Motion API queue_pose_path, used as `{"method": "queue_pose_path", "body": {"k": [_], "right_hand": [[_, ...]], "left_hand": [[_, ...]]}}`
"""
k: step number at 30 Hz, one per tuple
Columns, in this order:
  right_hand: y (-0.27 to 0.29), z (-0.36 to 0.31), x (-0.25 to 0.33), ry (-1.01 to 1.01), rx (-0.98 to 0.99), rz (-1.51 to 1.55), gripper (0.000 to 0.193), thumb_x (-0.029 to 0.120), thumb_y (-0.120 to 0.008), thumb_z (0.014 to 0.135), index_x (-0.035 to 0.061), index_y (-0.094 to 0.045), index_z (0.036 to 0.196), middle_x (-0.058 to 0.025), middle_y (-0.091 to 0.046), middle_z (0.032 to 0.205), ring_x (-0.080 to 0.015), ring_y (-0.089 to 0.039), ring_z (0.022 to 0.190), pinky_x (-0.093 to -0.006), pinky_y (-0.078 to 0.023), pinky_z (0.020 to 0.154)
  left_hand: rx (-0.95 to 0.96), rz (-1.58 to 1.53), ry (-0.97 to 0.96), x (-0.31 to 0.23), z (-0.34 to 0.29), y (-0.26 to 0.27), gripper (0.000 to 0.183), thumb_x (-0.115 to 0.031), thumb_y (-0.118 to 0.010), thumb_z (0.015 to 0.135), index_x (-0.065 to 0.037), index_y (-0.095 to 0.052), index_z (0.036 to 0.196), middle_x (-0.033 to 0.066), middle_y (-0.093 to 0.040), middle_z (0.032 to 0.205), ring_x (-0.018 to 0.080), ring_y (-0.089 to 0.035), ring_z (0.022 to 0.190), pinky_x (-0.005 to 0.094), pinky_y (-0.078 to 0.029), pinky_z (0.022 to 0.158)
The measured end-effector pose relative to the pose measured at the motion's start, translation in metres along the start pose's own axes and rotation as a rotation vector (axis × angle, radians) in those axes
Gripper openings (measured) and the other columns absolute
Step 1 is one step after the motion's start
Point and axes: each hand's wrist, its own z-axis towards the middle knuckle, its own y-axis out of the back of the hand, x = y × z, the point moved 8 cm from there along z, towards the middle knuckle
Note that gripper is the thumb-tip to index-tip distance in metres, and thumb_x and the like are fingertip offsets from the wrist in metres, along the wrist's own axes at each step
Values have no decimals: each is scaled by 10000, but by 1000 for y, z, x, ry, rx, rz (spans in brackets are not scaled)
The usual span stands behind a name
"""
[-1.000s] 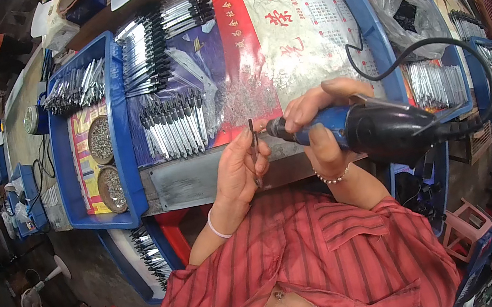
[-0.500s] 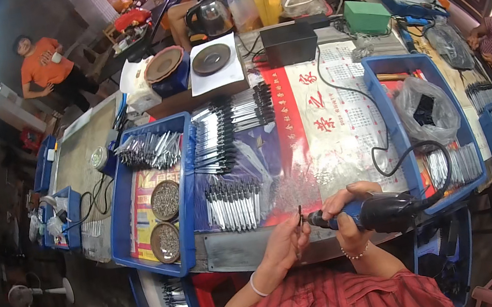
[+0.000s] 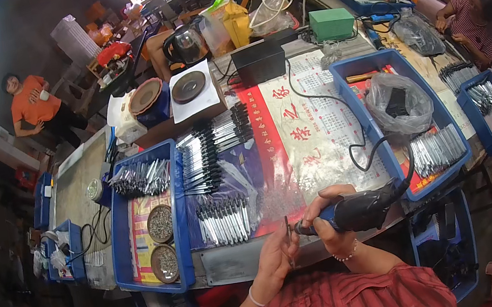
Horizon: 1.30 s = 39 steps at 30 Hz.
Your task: The person assembles compasses by fitting compass components together by hand and securing them using an electric rotary tool.
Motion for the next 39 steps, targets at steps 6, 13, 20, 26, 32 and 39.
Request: {"method": "queue_pose_path", "body": {"k": [6, 13, 20, 26, 32, 39], "right_hand": [[1, -1, 0, -8, -9, 9, 412, -17, -555, 801, 35, -346, 1152, -100, -535, 773, -166, -560, 660, -293, -511, 617], [2, 1, 2, -1, -32, -14, 412, -3, -563, 805, 34, -345, 1153, -105, -536, 772, -169, -560, 662, -292, -508, 628], [1, 2, 1, -33, -76, -35, 440, 114, -612, 796, 40, -358, 1147, -77, -514, 767, -156, -528, 627, -313, -477, 628], [4, 0, -2, -20, -41, -41, 430, 79, -605, 802, 41, -352, 1148, -90, -525, 764, -161, -539, 637, -303, -491, 625], [1, 1, 2, 6, -21, -37, 427, 47, -599, 809, 40, -348, 1154, -102, -537, 758, -166, -552, 644, -293, -506, 617], [2, 1, 6, 9, -30, -50, 430, 39, -601, 803, 41, -344, 1148, -96, -541, 747, -165, -559, 640, -289, -507, 608]], "left_hand": [[5, 11, 13, 6, 0, 0, 314, -332, -468, 954, -37, -540, 1034, 49, -577, 740, 97, -475, 523, 214, -373, 456], [31, -32, 38, 9, 2, -2, 321, -327, -452, 961, -32, -541, 1048, 62, -572, 743, 97, -466, 519, 201, -370, 467], [21, -48, 40, 8, 4, -1, 287, -316, -457, 960, -56, -532, 1057, 55, -570, 736, 94, -455, 509, 205, -368, 465], [-48, 50, 0, 2, 1, -5, 290, -369, -481, 937, -86, -524, 887, 9, -553, 704, 88, -437, 492, 221, -347, 424], [-69, 148, -137, -6, 0, -3, 228, -310, -519, 930, -83, -519, 917, 15, -569, 765, 89, -469, 551, 199, -383, 483], [-106, 151, -203, -9, 0, 6, 197, -269, -522, 934, -72, -523, 930, 32, -584, 771, 89, -471, 535, 198, -381, 464]]}}
